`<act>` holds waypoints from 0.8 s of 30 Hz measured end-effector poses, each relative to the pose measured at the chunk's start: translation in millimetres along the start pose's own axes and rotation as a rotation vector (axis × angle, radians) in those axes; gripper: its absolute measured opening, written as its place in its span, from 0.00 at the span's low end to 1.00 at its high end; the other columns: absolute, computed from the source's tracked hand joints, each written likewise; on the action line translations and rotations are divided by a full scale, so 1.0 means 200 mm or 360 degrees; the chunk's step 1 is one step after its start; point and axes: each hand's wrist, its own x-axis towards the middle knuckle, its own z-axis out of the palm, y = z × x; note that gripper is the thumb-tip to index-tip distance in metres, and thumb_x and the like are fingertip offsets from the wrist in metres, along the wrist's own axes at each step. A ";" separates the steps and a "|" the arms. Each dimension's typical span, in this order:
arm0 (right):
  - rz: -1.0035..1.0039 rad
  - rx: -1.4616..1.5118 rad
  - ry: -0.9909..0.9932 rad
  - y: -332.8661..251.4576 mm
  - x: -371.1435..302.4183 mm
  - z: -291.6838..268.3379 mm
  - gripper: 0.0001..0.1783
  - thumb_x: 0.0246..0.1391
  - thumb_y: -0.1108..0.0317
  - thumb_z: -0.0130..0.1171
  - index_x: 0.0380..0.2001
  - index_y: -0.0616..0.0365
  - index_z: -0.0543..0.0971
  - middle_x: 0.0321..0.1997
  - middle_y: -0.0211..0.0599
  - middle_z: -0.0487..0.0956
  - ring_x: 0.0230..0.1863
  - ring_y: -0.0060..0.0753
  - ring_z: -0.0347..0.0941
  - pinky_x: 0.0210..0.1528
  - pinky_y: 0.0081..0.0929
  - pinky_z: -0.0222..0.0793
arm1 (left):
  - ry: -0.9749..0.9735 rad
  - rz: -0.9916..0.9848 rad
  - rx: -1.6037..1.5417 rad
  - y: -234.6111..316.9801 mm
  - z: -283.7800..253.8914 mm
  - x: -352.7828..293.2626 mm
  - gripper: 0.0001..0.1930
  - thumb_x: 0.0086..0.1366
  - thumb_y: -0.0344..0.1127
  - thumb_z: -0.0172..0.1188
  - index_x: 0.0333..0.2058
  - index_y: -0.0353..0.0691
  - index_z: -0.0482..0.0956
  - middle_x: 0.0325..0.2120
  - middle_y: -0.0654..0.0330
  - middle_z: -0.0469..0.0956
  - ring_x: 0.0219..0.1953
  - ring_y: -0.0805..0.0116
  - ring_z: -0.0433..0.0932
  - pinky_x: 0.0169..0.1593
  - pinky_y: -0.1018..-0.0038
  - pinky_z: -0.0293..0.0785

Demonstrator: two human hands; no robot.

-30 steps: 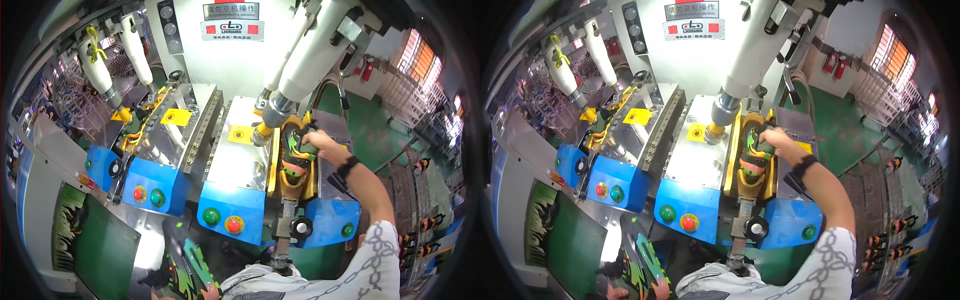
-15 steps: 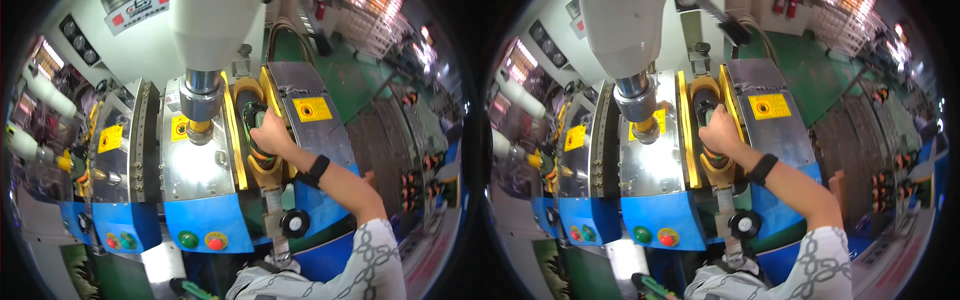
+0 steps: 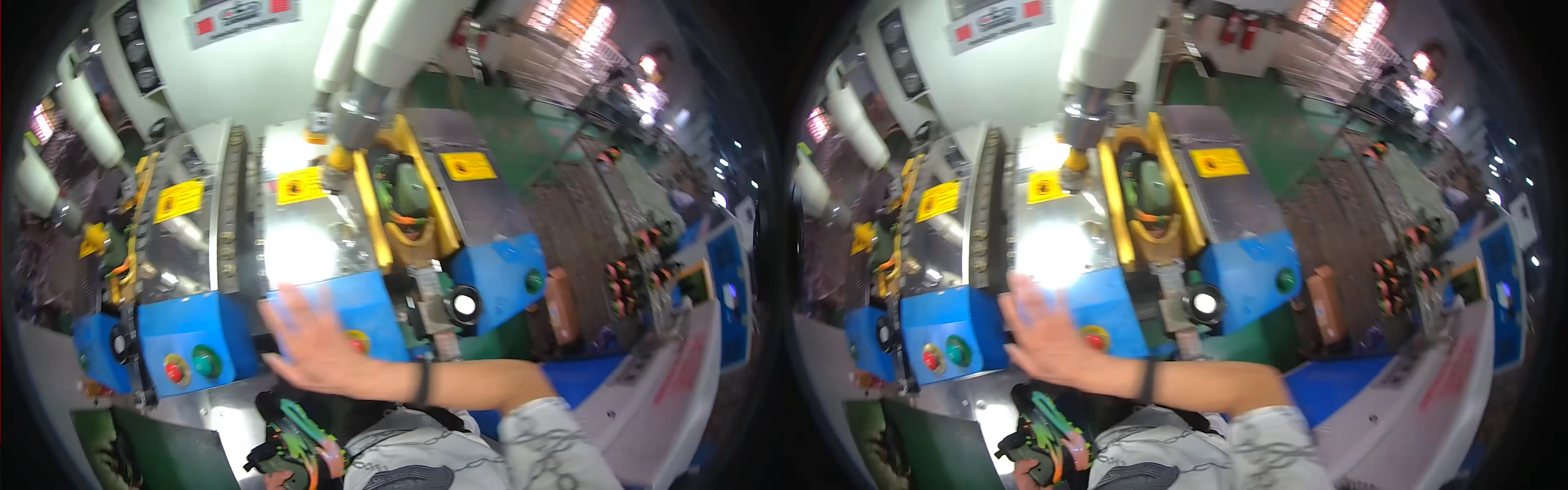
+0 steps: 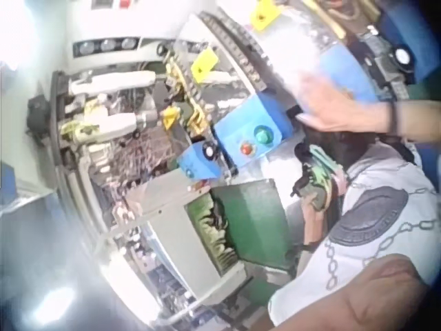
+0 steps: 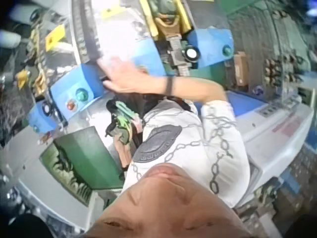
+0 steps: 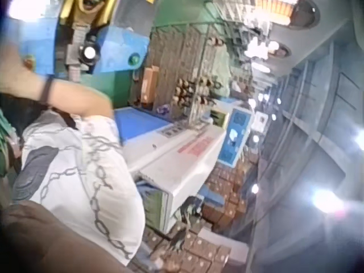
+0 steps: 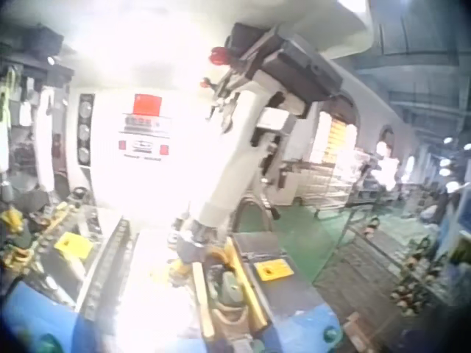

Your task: The person is manufacturing shoes by placing them in various machines and on drying racks.

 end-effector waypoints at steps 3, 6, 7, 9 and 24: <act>-0.0015 -0.0409 -0.0129 0.03 0.01 0.22 0.42 0.54 0.48 0.54 0.62 0.70 0.60 0.69 0.63 0.51 0.72 0.59 0.44 0.67 0.66 0.41 | -0.0102 -0.0154 -0.0025 0.02 -0.10 0.08 0.32 0.47 0.23 0.53 0.56 0.30 0.64 0.52 0.44 0.69 0.54 0.42 0.70 0.56 0.50 0.72; -0.0127 -0.0483 -0.0223 0.04 0.03 0.24 0.43 0.54 0.49 0.54 0.63 0.70 0.58 0.71 0.65 0.47 0.72 0.60 0.42 0.67 0.68 0.38 | 0.0050 -0.0014 0.0134 0.05 -0.07 0.02 0.31 0.49 0.24 0.53 0.56 0.30 0.64 0.49 0.45 0.71 0.49 0.46 0.74 0.49 0.55 0.77; -0.0045 -0.0296 -0.0189 -0.02 -0.01 0.23 0.43 0.54 0.49 0.55 0.63 0.71 0.58 0.71 0.65 0.47 0.73 0.61 0.42 0.67 0.67 0.37 | -0.0004 0.0031 0.0127 0.08 -0.07 0.05 0.31 0.49 0.24 0.53 0.56 0.30 0.64 0.49 0.45 0.72 0.48 0.47 0.75 0.48 0.56 0.77; -0.0128 0.0037 -0.0155 -0.16 -0.12 0.19 0.42 0.53 0.51 0.57 0.62 0.72 0.59 0.70 0.67 0.47 0.73 0.63 0.40 0.68 0.65 0.35 | -0.0057 0.0156 0.0048 0.06 -0.09 0.07 0.31 0.49 0.24 0.54 0.56 0.30 0.64 0.47 0.45 0.72 0.46 0.48 0.76 0.46 0.58 0.78; 0.0008 0.1329 -0.1626 -0.39 -0.76 0.58 0.23 0.54 0.75 0.56 0.55 0.65 0.70 0.55 0.46 0.74 0.59 0.39 0.70 0.59 0.32 0.67 | 0.1363 0.1220 0.0768 -0.57 -0.71 0.01 0.38 0.44 0.27 0.61 0.58 0.32 0.59 0.52 0.46 0.67 0.57 0.54 0.67 0.62 0.65 0.60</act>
